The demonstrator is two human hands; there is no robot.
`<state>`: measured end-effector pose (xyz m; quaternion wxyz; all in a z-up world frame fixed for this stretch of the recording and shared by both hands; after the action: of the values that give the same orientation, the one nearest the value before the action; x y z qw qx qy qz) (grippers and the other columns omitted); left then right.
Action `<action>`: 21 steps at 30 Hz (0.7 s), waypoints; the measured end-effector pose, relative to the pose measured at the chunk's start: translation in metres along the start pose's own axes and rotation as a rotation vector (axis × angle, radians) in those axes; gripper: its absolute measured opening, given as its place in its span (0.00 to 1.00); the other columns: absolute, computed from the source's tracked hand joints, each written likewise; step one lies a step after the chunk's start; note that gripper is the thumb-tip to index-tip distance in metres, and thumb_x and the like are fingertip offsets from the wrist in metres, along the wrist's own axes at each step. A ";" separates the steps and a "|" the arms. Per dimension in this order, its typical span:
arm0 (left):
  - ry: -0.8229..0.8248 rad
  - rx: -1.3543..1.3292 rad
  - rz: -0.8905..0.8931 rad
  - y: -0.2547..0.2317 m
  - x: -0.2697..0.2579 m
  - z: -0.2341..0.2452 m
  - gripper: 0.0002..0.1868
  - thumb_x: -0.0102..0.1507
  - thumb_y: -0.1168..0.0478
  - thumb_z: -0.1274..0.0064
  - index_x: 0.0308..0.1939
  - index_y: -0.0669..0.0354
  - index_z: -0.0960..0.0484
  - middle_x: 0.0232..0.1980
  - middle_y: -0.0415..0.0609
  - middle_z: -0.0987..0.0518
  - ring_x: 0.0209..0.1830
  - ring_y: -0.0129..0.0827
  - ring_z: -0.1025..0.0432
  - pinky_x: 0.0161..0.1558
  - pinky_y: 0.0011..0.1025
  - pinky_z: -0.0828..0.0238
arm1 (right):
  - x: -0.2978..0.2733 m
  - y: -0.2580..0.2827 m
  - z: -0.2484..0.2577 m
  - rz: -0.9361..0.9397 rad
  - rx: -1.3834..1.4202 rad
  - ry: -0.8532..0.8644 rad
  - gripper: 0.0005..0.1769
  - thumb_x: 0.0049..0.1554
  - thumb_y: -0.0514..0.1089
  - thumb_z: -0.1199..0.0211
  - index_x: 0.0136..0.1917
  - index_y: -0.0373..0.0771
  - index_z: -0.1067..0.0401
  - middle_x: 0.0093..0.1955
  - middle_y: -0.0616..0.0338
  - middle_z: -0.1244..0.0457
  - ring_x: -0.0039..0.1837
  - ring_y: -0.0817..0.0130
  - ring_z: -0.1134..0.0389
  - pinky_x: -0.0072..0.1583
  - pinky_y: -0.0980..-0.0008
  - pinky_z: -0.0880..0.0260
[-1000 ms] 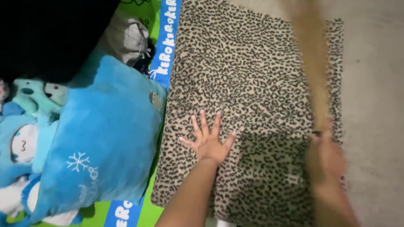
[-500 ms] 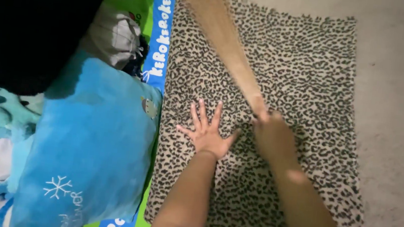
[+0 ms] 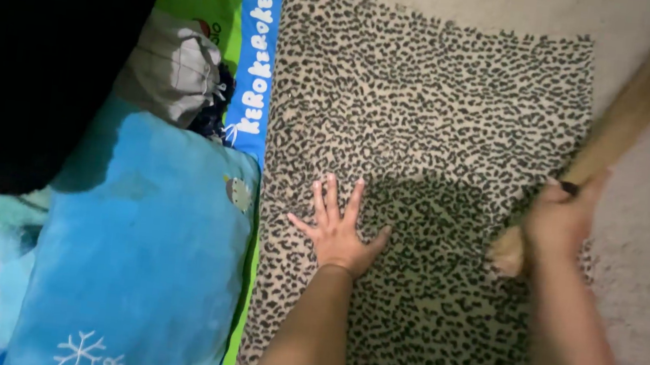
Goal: The person is cleaning a furry mat by beating it with a stick broom on a bed.
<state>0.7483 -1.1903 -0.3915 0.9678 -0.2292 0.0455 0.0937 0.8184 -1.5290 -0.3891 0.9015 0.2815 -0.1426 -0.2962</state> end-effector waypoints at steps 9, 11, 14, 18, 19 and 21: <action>0.043 0.013 0.009 0.001 0.007 -0.005 0.55 0.50 0.32 0.38 0.78 0.27 0.47 0.84 0.48 0.62 0.84 0.49 0.73 0.65 0.82 0.85 | -0.096 0.186 -0.033 0.654 -0.341 0.521 0.34 0.60 0.57 0.47 0.80 0.66 0.39 0.46 0.36 0.33 0.45 0.37 0.29 0.48 0.44 0.30; -0.006 0.005 -0.013 0.004 0.008 -0.011 0.55 0.50 0.32 0.38 0.78 0.27 0.46 0.84 0.49 0.62 0.83 0.49 0.72 0.64 0.82 0.85 | -0.053 0.151 -0.037 0.444 -0.381 0.528 0.27 0.63 0.62 0.52 0.75 0.64 0.38 0.48 0.34 0.33 0.49 0.36 0.30 0.52 0.43 0.31; -0.039 -0.016 -0.023 0.008 0.007 -0.016 0.54 0.51 0.31 0.39 0.77 0.27 0.46 0.84 0.49 0.61 0.83 0.50 0.71 0.64 0.83 0.85 | -0.002 0.087 -0.013 0.137 -0.486 0.462 0.29 0.65 0.64 0.51 0.77 0.67 0.44 0.55 0.34 0.33 0.56 0.36 0.31 0.59 0.43 0.33; -0.022 0.001 -0.024 0.011 0.012 -0.023 0.53 0.52 0.29 0.41 0.78 0.27 0.46 0.84 0.50 0.61 0.83 0.49 0.71 0.64 0.83 0.84 | 0.056 -0.001 0.033 -0.112 -0.362 0.137 0.42 0.64 0.60 0.43 0.85 0.56 0.55 0.60 0.29 0.37 0.59 0.32 0.36 0.58 0.42 0.37; -0.018 -0.001 -0.027 0.011 0.012 -0.023 0.53 0.52 0.29 0.41 0.78 0.27 0.46 0.84 0.50 0.61 0.83 0.49 0.71 0.64 0.83 0.84 | 0.053 0.005 0.033 -0.116 -0.365 0.134 0.42 0.64 0.60 0.43 0.85 0.56 0.55 0.60 0.29 0.37 0.59 0.32 0.36 0.58 0.42 0.37; 0.037 0.020 0.005 0.011 0.011 -0.024 0.53 0.51 0.28 0.42 0.77 0.27 0.47 0.84 0.50 0.62 0.84 0.50 0.72 0.65 0.83 0.85 | 0.045 0.014 0.036 -0.242 0.271 -0.010 0.42 0.57 0.56 0.48 0.81 0.56 0.55 0.63 0.48 0.34 0.60 0.50 0.29 0.58 0.54 0.28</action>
<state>0.7561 -1.1898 -0.4185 0.9687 -0.2213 0.0648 0.0916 0.8446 -1.5622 -0.3475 0.8125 0.4138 -0.1507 -0.3818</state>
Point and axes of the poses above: each hand's wrist, its own x-axis towards the middle knuckle, its own z-axis out of the back of the hand, y = z × x, the point moved 2 cm from there along x, towards the middle knuckle
